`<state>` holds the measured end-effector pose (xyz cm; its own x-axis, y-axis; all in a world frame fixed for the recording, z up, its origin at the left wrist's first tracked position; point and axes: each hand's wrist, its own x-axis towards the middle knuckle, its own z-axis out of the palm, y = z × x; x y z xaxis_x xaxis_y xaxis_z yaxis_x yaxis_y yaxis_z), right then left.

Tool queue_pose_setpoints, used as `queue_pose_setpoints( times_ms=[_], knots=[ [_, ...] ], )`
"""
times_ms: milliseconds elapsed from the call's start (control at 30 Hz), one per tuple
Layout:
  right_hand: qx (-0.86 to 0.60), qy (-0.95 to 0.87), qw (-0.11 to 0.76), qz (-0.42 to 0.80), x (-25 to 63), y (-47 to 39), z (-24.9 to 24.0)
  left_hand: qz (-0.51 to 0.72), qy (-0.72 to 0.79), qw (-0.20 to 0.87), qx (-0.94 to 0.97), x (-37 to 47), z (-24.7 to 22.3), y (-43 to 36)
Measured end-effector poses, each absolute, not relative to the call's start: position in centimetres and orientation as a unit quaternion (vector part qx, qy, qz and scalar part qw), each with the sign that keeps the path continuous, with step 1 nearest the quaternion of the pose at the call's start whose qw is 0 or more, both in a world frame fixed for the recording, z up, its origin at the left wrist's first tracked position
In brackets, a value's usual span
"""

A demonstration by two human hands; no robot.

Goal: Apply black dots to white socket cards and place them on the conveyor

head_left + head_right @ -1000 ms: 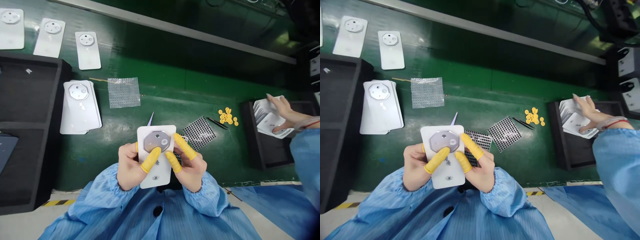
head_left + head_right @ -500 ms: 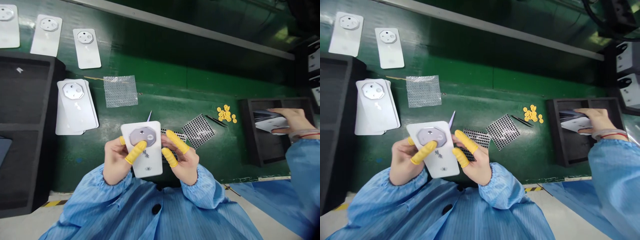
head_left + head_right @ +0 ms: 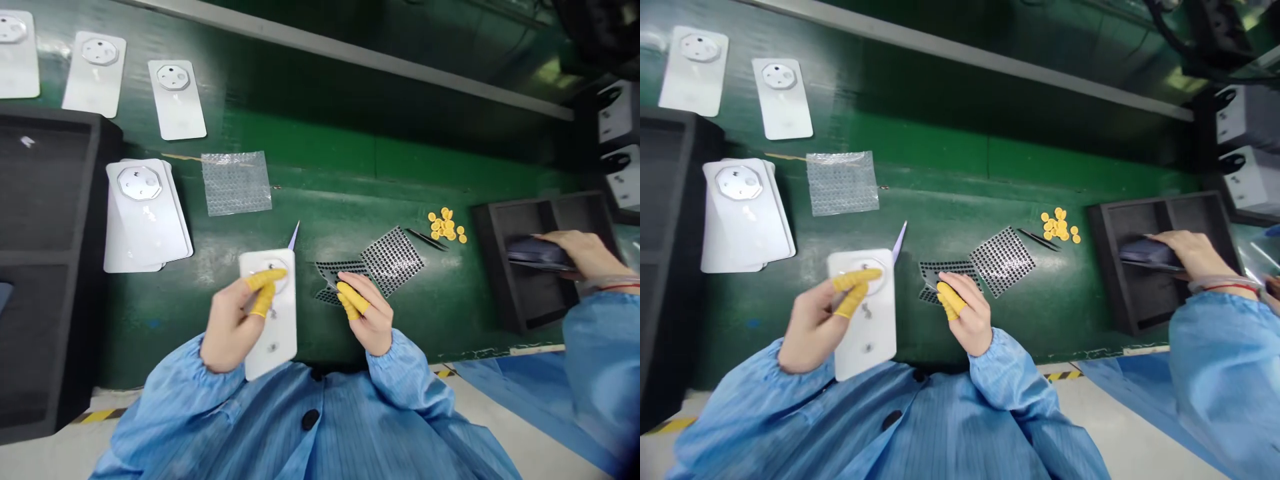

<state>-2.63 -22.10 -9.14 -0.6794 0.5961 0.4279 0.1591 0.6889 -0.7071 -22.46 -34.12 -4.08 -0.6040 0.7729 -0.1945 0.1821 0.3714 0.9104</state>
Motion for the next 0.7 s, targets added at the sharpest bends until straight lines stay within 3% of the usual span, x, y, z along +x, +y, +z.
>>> queue_pose_setpoints(
  times_ms=[100, 200, 467, 700],
  knots=[
    [-0.186, -0.865, 0.320, 0.340, -2.2, -21.6, -7.4, 0.452, 0.702, 0.441, 0.329, -20.8, -4.2, -32.8],
    [-0.130, -0.881, 0.285, 0.354, -2.2, -21.0, -6.8, 0.468, 0.668, 0.488, 0.312, -19.5, -4.8, -31.7],
    [-0.136, -0.866, 0.291, 0.384, -4.7, -20.5, -6.6, 0.462, 0.697, 0.423, 0.348, -18.9, -6.0, -31.8],
    [-0.144, -0.849, 0.309, 0.403, -5.6, -20.9, -8.0, 0.383, 0.747, 0.296, 0.455, -18.6, -7.2, -32.2]
  ],
)
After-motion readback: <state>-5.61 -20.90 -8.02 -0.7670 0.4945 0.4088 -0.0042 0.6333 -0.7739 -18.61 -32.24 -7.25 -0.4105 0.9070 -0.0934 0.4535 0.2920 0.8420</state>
